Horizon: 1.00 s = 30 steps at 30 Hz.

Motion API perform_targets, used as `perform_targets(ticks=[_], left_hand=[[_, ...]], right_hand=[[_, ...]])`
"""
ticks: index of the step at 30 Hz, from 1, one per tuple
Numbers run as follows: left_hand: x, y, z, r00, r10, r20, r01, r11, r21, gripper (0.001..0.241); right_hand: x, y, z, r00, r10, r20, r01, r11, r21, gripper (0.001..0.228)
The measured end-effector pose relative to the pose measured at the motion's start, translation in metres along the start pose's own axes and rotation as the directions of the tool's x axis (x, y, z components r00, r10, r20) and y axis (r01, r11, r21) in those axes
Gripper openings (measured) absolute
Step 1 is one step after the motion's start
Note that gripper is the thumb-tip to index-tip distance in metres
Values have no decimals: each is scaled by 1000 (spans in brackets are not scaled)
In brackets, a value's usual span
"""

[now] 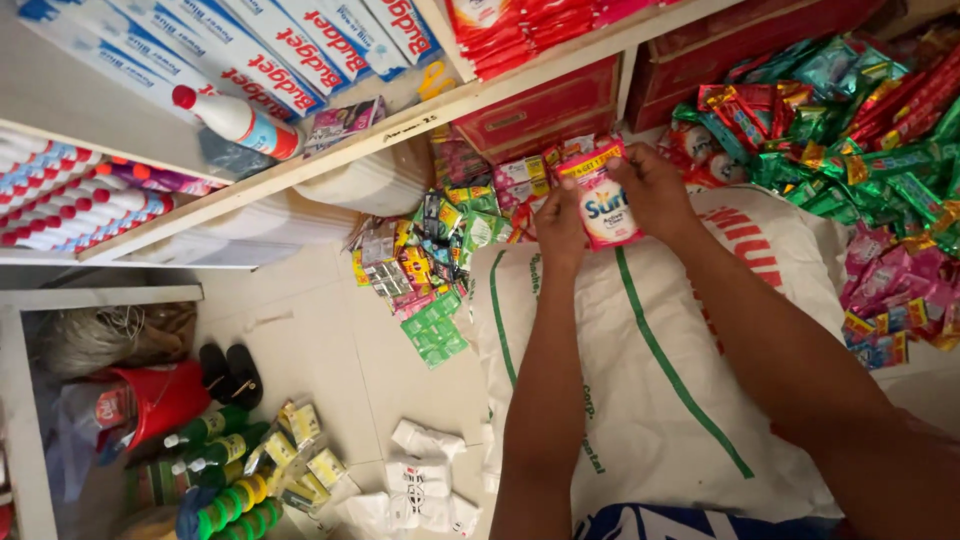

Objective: Sorting detergent sachets from a pile on the floor into a large white sack while stocking shelves.

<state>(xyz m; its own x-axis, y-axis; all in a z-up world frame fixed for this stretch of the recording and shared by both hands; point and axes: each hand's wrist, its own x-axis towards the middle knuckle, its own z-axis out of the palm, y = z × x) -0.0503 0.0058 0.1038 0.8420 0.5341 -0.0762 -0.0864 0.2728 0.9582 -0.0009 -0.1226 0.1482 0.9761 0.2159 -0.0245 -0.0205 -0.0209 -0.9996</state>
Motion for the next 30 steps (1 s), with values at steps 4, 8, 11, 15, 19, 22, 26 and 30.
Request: perform_targets(ticks=[4,8,11,15,19,22,26,30], left_hand=[[0,-9,-1,989,-148,24,150,978,-148,33],[4,-22,-1,960,-278,39,279,929,-242,31],[14,-57,-12,950,-313,3,280,846,-454,21],[32,-50,-34,951,-298,86,280,708,-648,34],[46,-62,-52,904,-355,239,418,608,-675,53],[50,-65,-63,881,-424,208,445,597,-668,51],[41,-36,-58,862,-485,150,463,628,-626,52],[49,-53,-66,896,-392,207,427,639,-639,55]], right_hand=[[-3,-6,0,1000,26,4,-26,999,19,13],[-5,-10,1,1000,-2,12,3,997,-77,11],[-5,-2,5,998,-3,58,7,998,-60,11],[-10,-11,1,974,139,177,-81,950,-302,38],[2,14,-1,909,343,235,-340,939,-57,25],[-3,17,3,871,402,284,-419,908,1,26],[-8,24,3,855,402,328,-453,886,94,29],[6,40,-9,849,395,352,-462,877,131,34]])
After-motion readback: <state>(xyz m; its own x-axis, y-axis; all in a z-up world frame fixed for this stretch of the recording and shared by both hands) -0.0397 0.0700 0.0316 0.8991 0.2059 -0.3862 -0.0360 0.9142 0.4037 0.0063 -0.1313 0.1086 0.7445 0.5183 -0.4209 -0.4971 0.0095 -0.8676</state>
